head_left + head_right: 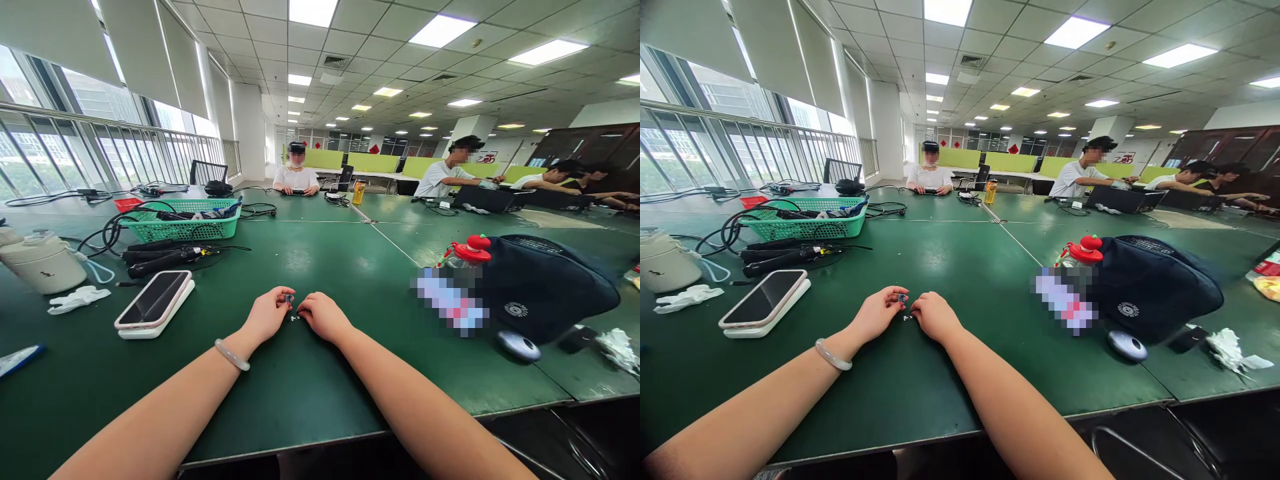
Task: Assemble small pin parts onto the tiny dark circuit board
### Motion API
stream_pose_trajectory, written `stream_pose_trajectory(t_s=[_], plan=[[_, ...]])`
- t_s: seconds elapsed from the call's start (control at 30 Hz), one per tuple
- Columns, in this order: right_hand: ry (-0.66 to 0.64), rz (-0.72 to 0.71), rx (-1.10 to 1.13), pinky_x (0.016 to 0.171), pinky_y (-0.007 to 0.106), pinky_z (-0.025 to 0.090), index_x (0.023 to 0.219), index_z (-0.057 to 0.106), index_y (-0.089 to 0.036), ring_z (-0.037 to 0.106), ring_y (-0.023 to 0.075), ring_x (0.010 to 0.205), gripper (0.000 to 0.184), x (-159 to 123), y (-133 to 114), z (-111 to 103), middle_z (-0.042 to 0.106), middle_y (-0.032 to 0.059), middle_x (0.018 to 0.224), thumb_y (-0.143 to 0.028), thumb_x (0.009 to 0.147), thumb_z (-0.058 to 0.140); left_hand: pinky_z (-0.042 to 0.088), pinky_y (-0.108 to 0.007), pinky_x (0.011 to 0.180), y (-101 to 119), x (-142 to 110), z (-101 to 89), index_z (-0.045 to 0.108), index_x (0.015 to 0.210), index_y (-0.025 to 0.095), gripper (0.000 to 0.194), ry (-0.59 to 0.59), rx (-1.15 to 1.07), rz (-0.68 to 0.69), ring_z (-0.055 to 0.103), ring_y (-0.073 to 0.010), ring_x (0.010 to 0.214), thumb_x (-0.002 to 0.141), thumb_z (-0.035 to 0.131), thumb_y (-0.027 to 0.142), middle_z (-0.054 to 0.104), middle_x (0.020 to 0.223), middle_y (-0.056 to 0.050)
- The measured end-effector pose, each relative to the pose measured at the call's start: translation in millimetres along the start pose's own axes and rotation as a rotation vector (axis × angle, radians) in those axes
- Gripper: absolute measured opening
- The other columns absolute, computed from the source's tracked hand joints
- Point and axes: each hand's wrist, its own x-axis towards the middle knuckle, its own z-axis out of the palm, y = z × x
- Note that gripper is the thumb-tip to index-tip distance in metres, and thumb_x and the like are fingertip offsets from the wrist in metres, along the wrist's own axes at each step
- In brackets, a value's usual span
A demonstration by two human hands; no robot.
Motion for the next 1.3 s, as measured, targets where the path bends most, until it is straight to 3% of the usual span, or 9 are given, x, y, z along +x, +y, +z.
stream_pose_trajectory(t_s=[0.33, 0.5, 0.73, 0.9, 1.13, 1.3], plan=[[0.122, 0.032, 0.068, 0.081, 0.027, 0.041, 0.089, 0.065, -0.019, 0.053, 0.0141, 0.086, 0.012, 0, -3, -8, 0.061, 0.0040, 0.087, -0.021, 0.086, 0.054, 0.051, -0.030, 0.079, -1, 1, -1.0, 0.061, 0.102, 0.020, 0.030, 0.009, 0.157, 0.055, 0.064, -0.0157, 0.080, 0.074, 0.051, 0.019, 0.068, 0.089, -0.002], [0.160, 0.051, 0.147, 0.076, 0.026, 0.042, 0.085, 0.064, -0.019, 0.056, 0.0140, 0.080, 0.009, 0, -3, -9, 0.064, 0.0025, 0.083, -0.017, 0.082, 0.056, 0.051, -0.029, 0.080, -3, 1, -0.1, 0.061, 0.103, 0.020, 0.032, -0.002, 0.114, 0.074, 0.064, -0.0159, 0.080, 0.072, 0.054, 0.020, 0.068, 0.091, -0.003], [0.196, 0.208, 0.475, 0.076, 0.025, 0.047, 0.087, 0.067, -0.022, 0.063, 0.0125, 0.077, 0.017, 2, 0, -7, 0.070, -0.0002, 0.085, -0.018, 0.081, 0.052, 0.052, -0.027, 0.074, -1, -1, 1.0, 0.063, 0.104, 0.019, 0.035, -0.055, 0.013, 0.028, 0.064, -0.0149, 0.074, 0.070, 0.058, 0.021, 0.066, 0.086, -0.003], [0.200, 0.302, 0.738, 0.070, 0.025, 0.051, 0.083, 0.067, -0.020, 0.063, 0.0117, 0.068, 0.017, 7, 3, 0, 0.069, 0.0000, 0.077, -0.020, 0.078, 0.051, 0.050, -0.025, 0.069, 4, -3, 0.3, 0.063, 0.103, 0.022, 0.033, -0.062, 0.104, 0.063, 0.062, -0.0139, 0.069, 0.070, 0.057, 0.021, 0.064, 0.074, 0.001], [0.141, 0.397, 1.021, 0.051, 0.021, 0.042, 0.077, 0.065, -0.015, 0.055, 0.0094, 0.053, 0.015, 9, 1, -6, 0.063, -0.0010, 0.060, -0.025, 0.070, 0.057, 0.048, -0.025, 0.068, 9, -5, -1.1, 0.062, 0.104, 0.025, 0.031, -0.052, 0.143, 0.083, 0.062, -0.0144, 0.070, 0.073, 0.059, 0.026, 0.066, 0.075, 0.002], [0.144, 0.382, 1.038, 0.050, 0.021, 0.040, 0.073, 0.066, -0.014, 0.052, 0.0084, 0.051, 0.017, 8, 0, -8, 0.062, -0.0015, 0.059, -0.029, 0.065, 0.063, 0.048, -0.025, 0.072, 14, -7, -1.5, 0.063, 0.105, 0.025, 0.032, -0.058, 0.145, 0.105, 0.063, -0.0151, 0.074, 0.073, 0.060, 0.028, 0.068, 0.080, 0.002]])
